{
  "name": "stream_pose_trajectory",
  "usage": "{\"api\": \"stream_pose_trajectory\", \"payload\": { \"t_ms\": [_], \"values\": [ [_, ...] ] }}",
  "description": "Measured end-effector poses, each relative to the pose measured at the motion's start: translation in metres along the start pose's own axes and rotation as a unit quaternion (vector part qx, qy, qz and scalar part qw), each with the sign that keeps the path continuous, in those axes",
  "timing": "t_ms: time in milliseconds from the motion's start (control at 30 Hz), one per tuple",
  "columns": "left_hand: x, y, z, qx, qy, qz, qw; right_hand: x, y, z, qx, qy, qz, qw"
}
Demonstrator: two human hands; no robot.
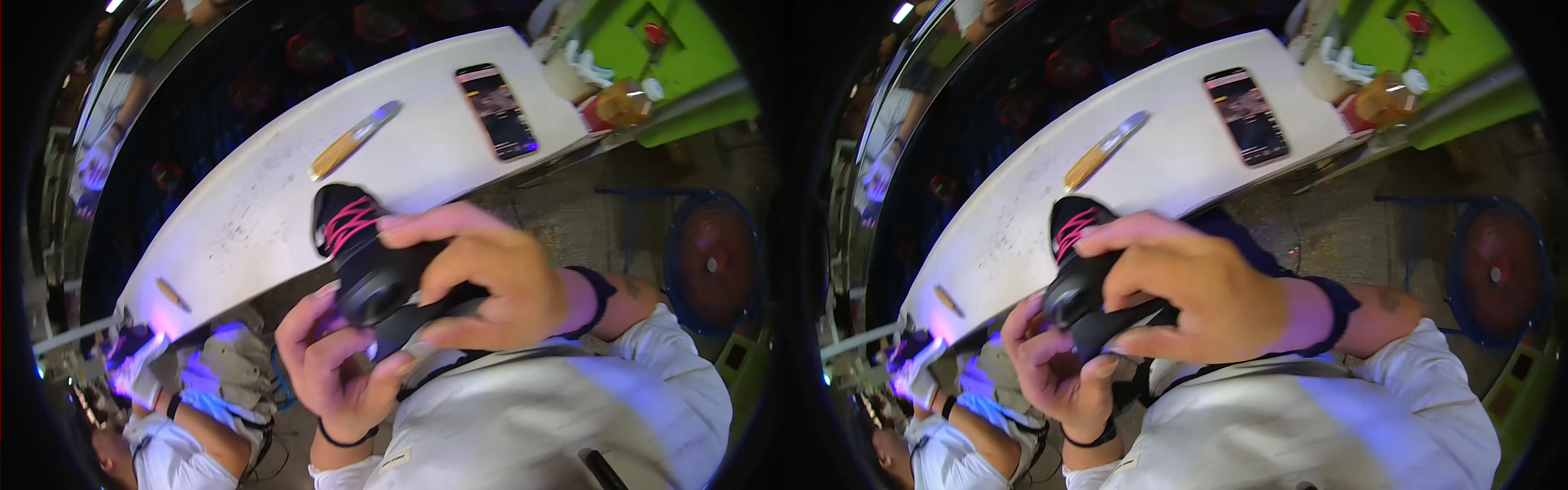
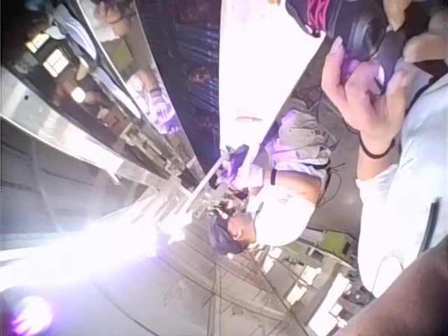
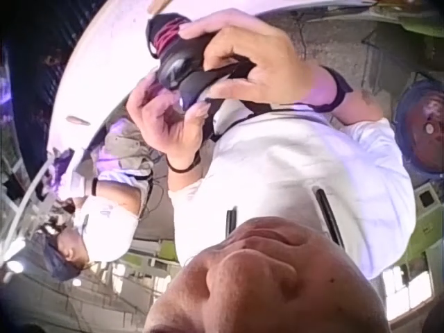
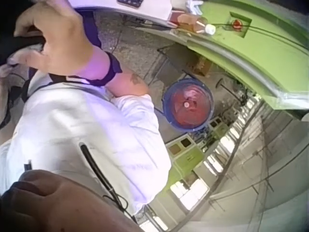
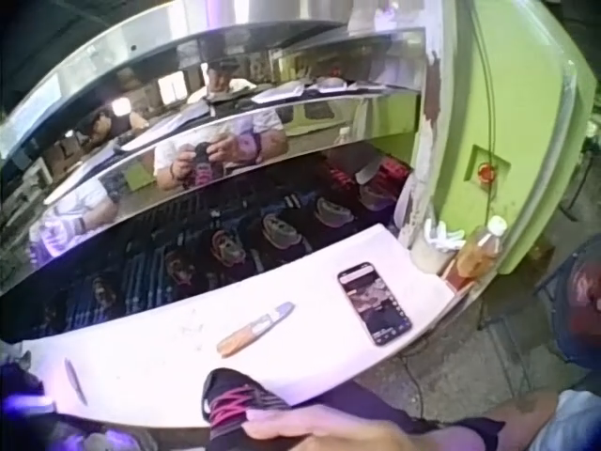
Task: Manually assembling and inspecting shoe components on an industrial line.
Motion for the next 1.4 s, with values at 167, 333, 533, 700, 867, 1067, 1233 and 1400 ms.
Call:
{"api": "stream_pose_trajectory", "payload": {
  "t_ms": [167, 333, 533, 700, 867, 1067, 1233, 1400],
  "values": [
    [0.006, 0.007, 0.007, 0.091, 0.029, -0.006, 0.995, -0.009, 0.003, 0.002, 0.002, -0.077, -0.002, 0.997],
    [-0.001, 0.009, 0.009, 0.107, 0.189, 0.000, 0.976, -0.006, 0.003, 0.001, 0.055, -0.074, 0.025, 0.995],
    [0.005, 0.003, 0.010, 0.108, 0.075, 0.015, 0.991, -0.015, 0.003, 0.006, 0.081, -0.094, 0.026, 0.992],
    [0.000, 0.007, 0.007, 0.060, 0.024, 0.013, 0.998, -0.005, 0.007, -0.001, 0.018, -0.035, 0.015, 0.999],
    [-0.002, 0.006, 0.009, -0.011, 0.043, -0.038, 0.998, 0.001, 0.014, -0.002, 0.013, -0.007, -0.012, 1.000],
    [0.005, 0.004, 0.019, -0.026, -0.020, -0.085, 0.996, -0.005, 0.018, -0.004, 0.013, -0.048, -0.024, 0.998],
    [0.008, 0.009, 0.019, -0.018, -0.022, -0.109, 0.994, -0.010, 0.019, -0.005, 0.004, -0.050, -0.024, 0.998],
    [0.007, 0.010, 0.021, -0.025, -0.039, -0.109, 0.993, -0.010, 0.020, -0.003, 0.015, -0.055, -0.010, 0.998]
  ]
}}
Point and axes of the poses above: each hand's wrist, its own y-axis away from the middle knuckle, its own x-axis out of the back of the hand, z = x × y, the point moved 4 cm from there along -y, towards the middle knuckle, and after that the axes turned 3 degrees about -y, right-handed, at the moved point
